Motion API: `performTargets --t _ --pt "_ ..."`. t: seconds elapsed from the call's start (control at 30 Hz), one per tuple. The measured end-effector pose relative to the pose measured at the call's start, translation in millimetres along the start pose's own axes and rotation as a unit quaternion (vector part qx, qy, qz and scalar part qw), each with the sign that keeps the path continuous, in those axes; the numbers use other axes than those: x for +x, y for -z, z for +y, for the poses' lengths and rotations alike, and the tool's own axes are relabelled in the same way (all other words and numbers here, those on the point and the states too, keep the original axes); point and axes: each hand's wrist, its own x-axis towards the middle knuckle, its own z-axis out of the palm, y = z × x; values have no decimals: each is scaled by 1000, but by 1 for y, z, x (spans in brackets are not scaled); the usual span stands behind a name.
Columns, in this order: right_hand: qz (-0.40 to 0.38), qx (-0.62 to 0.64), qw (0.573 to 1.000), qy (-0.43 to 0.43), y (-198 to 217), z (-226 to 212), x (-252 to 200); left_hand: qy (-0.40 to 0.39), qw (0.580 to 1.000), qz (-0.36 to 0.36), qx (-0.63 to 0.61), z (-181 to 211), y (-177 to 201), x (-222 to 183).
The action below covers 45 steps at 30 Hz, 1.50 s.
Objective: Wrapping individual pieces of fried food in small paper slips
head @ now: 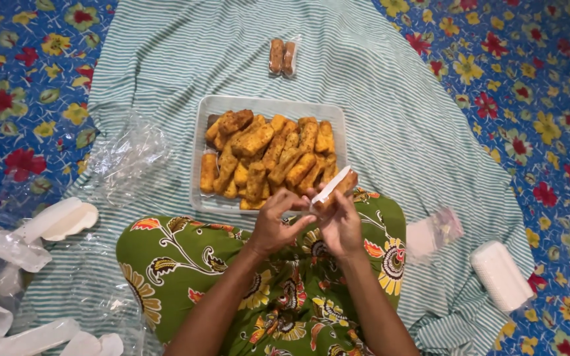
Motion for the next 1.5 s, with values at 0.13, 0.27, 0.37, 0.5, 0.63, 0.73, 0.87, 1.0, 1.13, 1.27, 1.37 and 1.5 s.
performTargets --t 0.13,0.27,0.37,0.5,0.63,0.73,0.87,1.0,1.13,1.27,1.37,1.5 --pt "-44 30 999 1 8 -9 1 25 998 15 -63 26 8 11" --pt "-19 -21 1000 10 2 -12 -7 6 999 15 -41 39 9 16" --pt "-4 -35 999 21 -18 -11 -17 1 1000 9 -19 19 2 10" --pt "3 -16 1000 4 -2 -10 -6 -9 999 41 -21 14 6 10" --pt "28 6 999 24 5 -10 2 4 996 87 -22 7 6 10" --pt "31 34 998 40 8 -13 10 3 995 96 -20 18 13 16" --pt "24 75 996 45 26 -12 21 -23 998 60 -19 34 16 20" --pt "28 66 997 28 46 -6 31 -29 998 47 -27 27 8 18" --pt "7 77 997 13 47 -4 32 -4 998 40 -44 28 9 19" --pt "-2 74 997 20 45 -2 28 74 989 -4 -130 25 13 17" --pt "-15 69 997 24 29 -4 23 87 985 -11 -147 38 19 22" --pt "-17 59 998 31 25 -6 18 92 987 -23 -126 22 13 12"
